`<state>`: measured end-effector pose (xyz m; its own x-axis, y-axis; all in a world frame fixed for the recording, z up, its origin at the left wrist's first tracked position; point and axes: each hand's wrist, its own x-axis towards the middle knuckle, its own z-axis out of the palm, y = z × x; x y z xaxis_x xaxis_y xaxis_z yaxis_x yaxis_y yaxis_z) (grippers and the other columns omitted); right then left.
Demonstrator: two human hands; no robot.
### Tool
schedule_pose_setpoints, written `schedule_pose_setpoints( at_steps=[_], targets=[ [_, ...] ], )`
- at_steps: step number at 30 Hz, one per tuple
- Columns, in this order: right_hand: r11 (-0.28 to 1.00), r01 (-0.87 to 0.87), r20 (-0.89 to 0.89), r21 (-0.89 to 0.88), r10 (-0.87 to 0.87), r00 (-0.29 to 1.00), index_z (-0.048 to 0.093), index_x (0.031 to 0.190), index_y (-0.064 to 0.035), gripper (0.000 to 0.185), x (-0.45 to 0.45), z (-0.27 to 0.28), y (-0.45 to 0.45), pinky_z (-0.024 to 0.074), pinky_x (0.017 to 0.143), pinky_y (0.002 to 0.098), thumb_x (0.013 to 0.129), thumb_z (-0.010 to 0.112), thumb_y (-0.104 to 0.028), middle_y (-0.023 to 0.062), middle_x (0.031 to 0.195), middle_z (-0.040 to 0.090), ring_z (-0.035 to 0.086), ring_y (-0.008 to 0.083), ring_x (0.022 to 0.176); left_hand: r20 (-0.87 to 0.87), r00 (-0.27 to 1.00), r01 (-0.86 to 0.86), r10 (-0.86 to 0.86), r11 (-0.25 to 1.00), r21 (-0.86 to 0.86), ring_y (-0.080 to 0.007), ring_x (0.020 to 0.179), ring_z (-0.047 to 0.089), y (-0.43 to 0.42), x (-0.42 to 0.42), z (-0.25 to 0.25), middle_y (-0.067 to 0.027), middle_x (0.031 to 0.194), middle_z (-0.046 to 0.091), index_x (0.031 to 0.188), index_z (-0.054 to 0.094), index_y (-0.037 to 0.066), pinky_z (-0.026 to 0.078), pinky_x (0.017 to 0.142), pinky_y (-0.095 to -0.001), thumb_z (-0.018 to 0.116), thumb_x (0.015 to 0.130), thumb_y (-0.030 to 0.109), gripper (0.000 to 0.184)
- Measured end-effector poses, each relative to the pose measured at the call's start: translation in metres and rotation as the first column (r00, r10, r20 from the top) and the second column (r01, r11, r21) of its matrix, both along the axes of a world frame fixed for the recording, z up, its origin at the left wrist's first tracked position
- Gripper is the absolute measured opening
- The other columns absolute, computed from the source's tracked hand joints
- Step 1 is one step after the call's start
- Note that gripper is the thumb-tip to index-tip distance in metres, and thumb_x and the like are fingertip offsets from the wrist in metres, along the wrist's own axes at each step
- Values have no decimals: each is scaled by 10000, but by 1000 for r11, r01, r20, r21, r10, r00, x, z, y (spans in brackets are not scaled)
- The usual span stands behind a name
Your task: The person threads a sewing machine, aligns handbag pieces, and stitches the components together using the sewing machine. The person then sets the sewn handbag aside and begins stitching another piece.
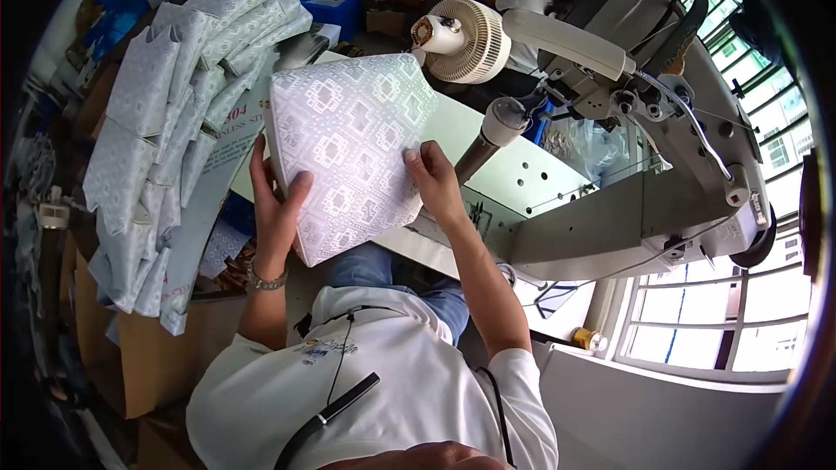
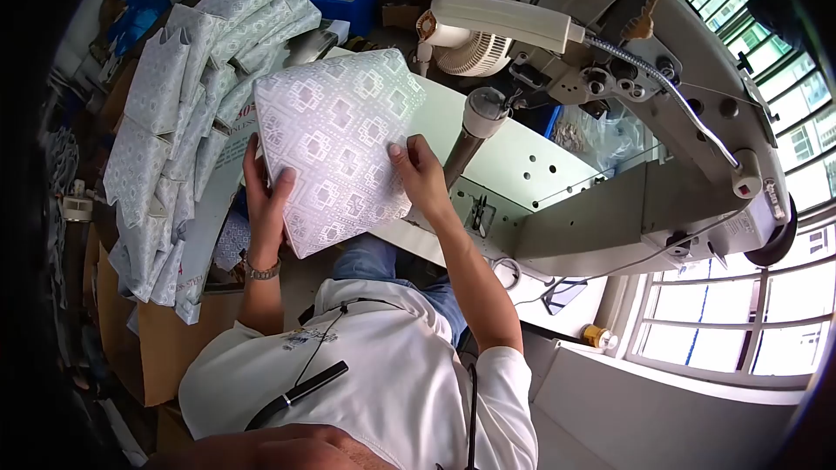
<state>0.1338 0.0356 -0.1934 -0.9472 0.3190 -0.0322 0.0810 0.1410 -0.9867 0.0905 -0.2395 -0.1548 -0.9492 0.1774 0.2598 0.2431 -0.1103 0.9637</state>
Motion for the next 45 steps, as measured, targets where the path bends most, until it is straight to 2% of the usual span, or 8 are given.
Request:
schedule_pose_setpoints(
  at_steps=[5,15,18,24,30,32,35,45],
  targets=[
    [997,-57,-268,-41,44,962,588,1031,-6,316,22,82,1,407,691,239,1059,663,-312,-27,819,531,447,65,772,2,982,174,-191,898,405,-312,1475,413,-12,-49,44,-159,1665,324,1666,183,93,327,1209,-470,546,1042,559,860],
    [947,304,-305,-106,-322,896,643,948,-1,327,56,121,36,322,597,230,1078,634,-301,-61,743,501,396,32,694,-330,912,257,-244,966,-5,-225,1406,475,49,-91,118,-124,1506,554,1472,541,38,312,1200,-362,554,1077,317,484],
    [871,465,-302,-157,-490,817,618,885,-26,365,64,111,57,278,595,239,1093,598,-325,-72,726,458,346,32,684,-364,852,268,-377,910,-316,-127,1124,623,86,-91,146,-23,1321,656,1406,603,85,502,934,-315,618,1069,310,405],
    [616,542,15,-571,-652,758,657,1156,-7,369,69,52,98,482,735,281,1125,475,-326,55,983,676,607,132,826,-584,603,276,-543,829,-486,-227,896,730,221,-105,137,-136,1014,746,1345,647,99,558,817,-353,622,1056,354,386],
    [637,484,126,-599,-522,843,597,1268,56,437,83,-20,71,551,817,339,1112,459,-328,141,1103,695,683,209,915,-323,596,275,-735,565,-778,-361,880,723,275,-87,153,-172,1017,751,1153,714,42,569,832,-441,508,1067,312,350],
    [661,464,125,-590,-493,861,615,1210,37,400,84,-44,55,529,835,346,1104,467,-320,123,1084,686,664,202,933,-112,590,61,-800,183,-981,-390,818,718,283,-88,165,-211,927,740,1009,723,6,568,816,-477,504,1041,294,364],
    [633,465,156,-618,-481,863,626,1148,15,366,85,-50,36,502,847,335,1099,482,-318,93,1037,667,628,180,910,-558,218,-56,-801,561,-826,-399,754,706,301,-122,110,-229,822,709,894,702,-19,566,776,-504,519,1021,296,386],
    [805,491,148,-333,-469,871,615,1060,-5,401,95,-66,33,436,716,286,1117,471,-374,34,868,593,501,106,773,-569,107,-194,-816,544,-816,-388,840,717,273,-88,132,-243,849,699,1082,673,-47,560,782,-501,490,1063,279,374]
  ],
)
